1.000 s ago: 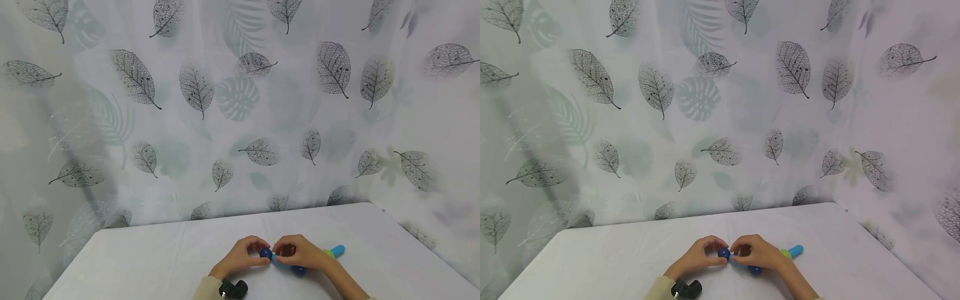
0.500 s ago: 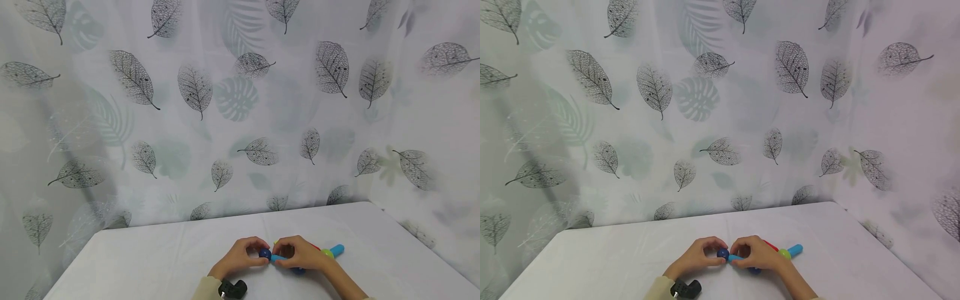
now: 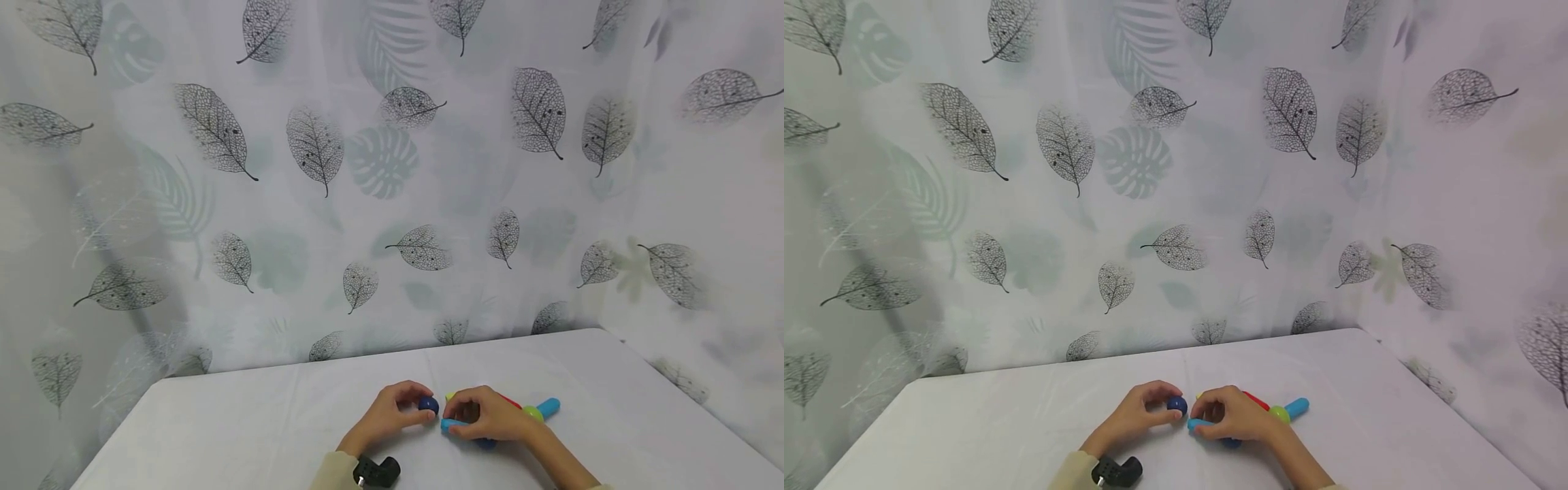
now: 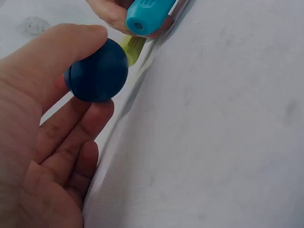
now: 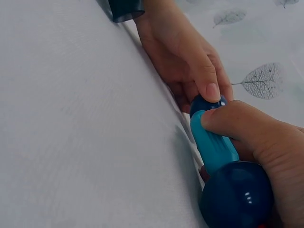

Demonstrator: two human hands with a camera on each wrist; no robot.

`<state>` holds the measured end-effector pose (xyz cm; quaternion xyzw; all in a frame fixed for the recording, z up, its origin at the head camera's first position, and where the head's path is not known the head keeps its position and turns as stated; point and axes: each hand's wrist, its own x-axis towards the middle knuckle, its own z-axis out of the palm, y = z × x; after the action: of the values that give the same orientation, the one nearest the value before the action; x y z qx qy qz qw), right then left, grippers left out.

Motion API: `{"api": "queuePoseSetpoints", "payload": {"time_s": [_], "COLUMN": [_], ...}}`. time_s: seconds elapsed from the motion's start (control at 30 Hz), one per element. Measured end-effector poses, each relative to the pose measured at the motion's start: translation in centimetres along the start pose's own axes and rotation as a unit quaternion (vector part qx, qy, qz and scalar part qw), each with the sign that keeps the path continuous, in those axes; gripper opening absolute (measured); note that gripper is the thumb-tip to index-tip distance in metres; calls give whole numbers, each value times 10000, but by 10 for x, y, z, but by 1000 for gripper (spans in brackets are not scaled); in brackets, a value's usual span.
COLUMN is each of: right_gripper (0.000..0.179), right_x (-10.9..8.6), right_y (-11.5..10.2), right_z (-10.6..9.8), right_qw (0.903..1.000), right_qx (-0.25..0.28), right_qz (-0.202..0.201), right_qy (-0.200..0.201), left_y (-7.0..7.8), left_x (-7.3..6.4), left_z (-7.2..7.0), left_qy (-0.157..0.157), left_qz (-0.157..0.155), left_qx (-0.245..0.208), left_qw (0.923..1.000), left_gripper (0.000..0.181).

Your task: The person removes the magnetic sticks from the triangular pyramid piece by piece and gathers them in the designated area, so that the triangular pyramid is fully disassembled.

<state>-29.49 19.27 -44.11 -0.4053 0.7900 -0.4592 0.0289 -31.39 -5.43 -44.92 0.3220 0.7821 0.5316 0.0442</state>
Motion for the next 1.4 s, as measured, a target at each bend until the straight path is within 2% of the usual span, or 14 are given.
{"api": "queuePoseSetpoints", "payload": {"time_s": [0.17, 0.4, 0.7, 0.8, 0.93, 1.0, 1.1, 1.27, 1.4], "right_gripper": [12, 11, 10, 10, 11, 11, 11, 12, 11], "right_x": [0, 1, -3, -3, -1, -2, -2, -1, -1], "right_y": [3, 0, 3, 6, 8, 8, 7, 4, 5], "right_z": [0, 1, 2, 2, 1, 0, 0, -1, 0], "right_qw": [10000, 9998, 9999, 9998, 9997, 9997, 9997, 9998, 9997], "right_qx": [45, 6, 3, -10, -67, -75, -76, -105, -156], "right_qz": [27, 189, -76, -180, -232, -214, -202, -131, -159], "right_qy": [-30, 23, 72, 28, 56, 59, 61, 82, 103], "left_y": [-1, -9, -22, -24, -23, -24, -23, -20, -19], "left_x": [1, -2, -8, -11, -11, -11, -11, -12, -13], "left_z": [-4, -22, -35, -37, -39, -39, -39, -39, -39], "left_qy": [245, 684, 1242, 1658, 2398, 2639, 2662, 2416, 2427], "left_qz": [-139, -365, -229, -359, -577, -658, -723, -779, -795], "left_qx": [86, 475, 778, 885, 1072, 1185, 1356, 1523, 1555], "left_qw": [9996, 9959, 9889, 9815, 9631, 9550, 9516, 9552, 9543], "left_gripper": [30, 34, 36, 36, 35, 34, 33, 33, 35]}}
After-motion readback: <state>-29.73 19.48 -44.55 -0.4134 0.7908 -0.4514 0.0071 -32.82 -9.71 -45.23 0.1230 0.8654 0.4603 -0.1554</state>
